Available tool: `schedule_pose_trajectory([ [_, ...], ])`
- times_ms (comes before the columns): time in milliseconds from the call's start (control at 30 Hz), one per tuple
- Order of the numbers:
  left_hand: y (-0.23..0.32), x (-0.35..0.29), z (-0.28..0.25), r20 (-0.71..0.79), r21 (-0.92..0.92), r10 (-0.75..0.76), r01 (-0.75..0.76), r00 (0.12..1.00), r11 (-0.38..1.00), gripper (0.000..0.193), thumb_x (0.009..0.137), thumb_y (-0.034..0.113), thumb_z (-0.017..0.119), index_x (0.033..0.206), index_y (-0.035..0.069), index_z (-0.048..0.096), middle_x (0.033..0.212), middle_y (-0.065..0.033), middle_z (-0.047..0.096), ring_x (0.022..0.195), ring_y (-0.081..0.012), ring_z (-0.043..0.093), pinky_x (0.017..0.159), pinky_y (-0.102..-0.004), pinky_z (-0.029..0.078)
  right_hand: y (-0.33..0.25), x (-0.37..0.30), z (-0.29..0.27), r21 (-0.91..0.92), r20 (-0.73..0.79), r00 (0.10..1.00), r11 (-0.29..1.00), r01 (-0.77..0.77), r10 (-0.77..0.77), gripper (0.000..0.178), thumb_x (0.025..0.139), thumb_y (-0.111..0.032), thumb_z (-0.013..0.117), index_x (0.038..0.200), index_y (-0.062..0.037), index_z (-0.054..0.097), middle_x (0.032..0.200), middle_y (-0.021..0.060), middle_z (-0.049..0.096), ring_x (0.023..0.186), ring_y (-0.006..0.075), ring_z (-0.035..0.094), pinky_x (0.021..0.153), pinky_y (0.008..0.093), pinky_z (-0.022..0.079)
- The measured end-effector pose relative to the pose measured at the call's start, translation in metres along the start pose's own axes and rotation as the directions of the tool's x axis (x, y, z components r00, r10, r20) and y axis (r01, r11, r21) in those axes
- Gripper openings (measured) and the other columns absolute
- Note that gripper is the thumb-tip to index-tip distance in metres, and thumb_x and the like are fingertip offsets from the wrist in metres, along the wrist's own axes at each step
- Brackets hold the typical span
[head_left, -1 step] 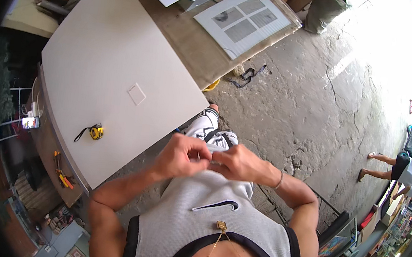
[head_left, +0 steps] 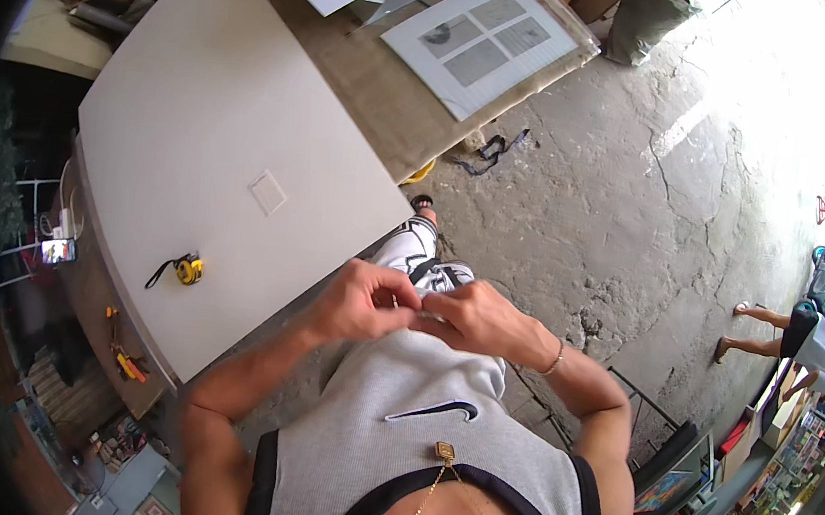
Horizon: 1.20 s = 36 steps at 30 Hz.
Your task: The person measures a large white panel and several framed prints with a tape measure, then writes the measured dimensions on the panel with a red marker. The person also moves a framed print to a nearby table and retrieves a small item from a shelf.
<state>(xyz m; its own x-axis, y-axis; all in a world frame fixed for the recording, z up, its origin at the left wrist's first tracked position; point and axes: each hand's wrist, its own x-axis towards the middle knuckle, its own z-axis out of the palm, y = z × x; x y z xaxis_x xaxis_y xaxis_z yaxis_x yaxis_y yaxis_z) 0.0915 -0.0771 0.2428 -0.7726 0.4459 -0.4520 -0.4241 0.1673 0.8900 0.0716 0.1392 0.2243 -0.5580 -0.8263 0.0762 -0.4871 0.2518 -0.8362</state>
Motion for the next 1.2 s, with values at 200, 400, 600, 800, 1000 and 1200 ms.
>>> schedule_pose_trajectory([
  [200,-0.096,0.081,-0.094,-0.5,-0.03,0.032,-0.055,0.865,0.998,0.019,0.084,0.006,0.063,0.103,0.005,0.066,0.083,0.0,0.064,0.068,-0.0058,0.056,0.054,-0.022,0.048,0.075,0.01,-0.084,-0.215,-0.312,0.912,0.915,-0.342,0.268,0.044,0.08,-0.031,0.073,0.112,-0.0022,0.061,0.103,0.0155,0.061,0.099,0.0306,0.059,0.087,0.0396,0.048],
  [400,-0.171,0.137,-0.155,-0.943,0.326,0.25,0.456,0.219,0.828,0.023,0.086,0.014,0.063,0.109,0.014,0.063,0.081,-0.0002,0.061,0.067,-0.0148,0.057,0.058,-0.032,0.048,0.159,0.029,-0.174,-0.184,-0.299,0.813,0.806,-0.562,0.499,0.047,0.085,-0.036,0.069,0.118,-0.0037,0.06,0.105,0.0146,0.062,0.097,0.0296,0.061,0.084,0.0392,0.049],
  [600,-0.179,0.164,-0.156,-0.977,0.211,0.178,0.59,0.115,0.78,0.031,0.086,0.019,0.063,0.117,0.019,0.058,0.086,-0.0002,0.062,0.074,-0.0219,0.06,0.064,-0.0381,0.048,0.205,0.053,-0.227,-0.145,-0.289,0.814,0.818,-0.557,0.504,0.044,0.083,-0.033,0.069,0.116,-0.0039,0.062,0.108,0.0146,0.063,0.098,0.031,0.062,0.085,0.0383,0.048],
  [800,-0.208,0.167,-0.157,-0.976,0.17,0.212,0.419,-0.054,0.892,0.033,0.088,0.019,0.062,0.119,0.007,0.057,0.088,-0.0063,0.061,0.067,-0.0199,0.059,0.059,-0.0353,0.048,0.246,0.074,-0.245,-0.085,-0.143,0.851,0.85,-0.52,0.506,0.043,0.082,-0.029,0.071,0.115,-0.0022,0.062,0.105,0.0154,0.064,0.097,0.0293,0.063,0.083,0.0378,0.05],
  [1000,-0.123,0.198,-0.067,-0.965,-0.245,-0.262,-0.296,-0.018,0.923,0.025,0.093,0.02,0.058,0.11,0.002,0.06,0.075,0.0024,0.05,0.052,-0.005,0.045,0.04,-0.0216,0.033,0.28,0.099,-0.241,-0.097,0.069,0.967,0.966,-0.238,0.245,0.039,0.082,-0.026,0.072,0.111,-0.0023,0.063,0.098,0.014,0.065,0.09,0.0253,0.063,0.078,0.0351,0.05],
  [1200,-0.051,0.263,0.046,-0.876,-0.471,-0.387,-0.338,0.286,0.815,0.017,0.09,0.023,0.064,0.097,0.007,0.063,0.067,0.0063,0.048,0.05,-0.0019,0.039,0.042,-0.0195,0.029,0.291,0.098,-0.241,0.071,0.318,0.943,0.989,-0.127,0.098,0.036,0.082,-0.024,0.071,0.109,-0.0013,0.063,0.099,0.0156,0.066,0.088,0.0274,0.065,0.076,0.0362,0.051],
])
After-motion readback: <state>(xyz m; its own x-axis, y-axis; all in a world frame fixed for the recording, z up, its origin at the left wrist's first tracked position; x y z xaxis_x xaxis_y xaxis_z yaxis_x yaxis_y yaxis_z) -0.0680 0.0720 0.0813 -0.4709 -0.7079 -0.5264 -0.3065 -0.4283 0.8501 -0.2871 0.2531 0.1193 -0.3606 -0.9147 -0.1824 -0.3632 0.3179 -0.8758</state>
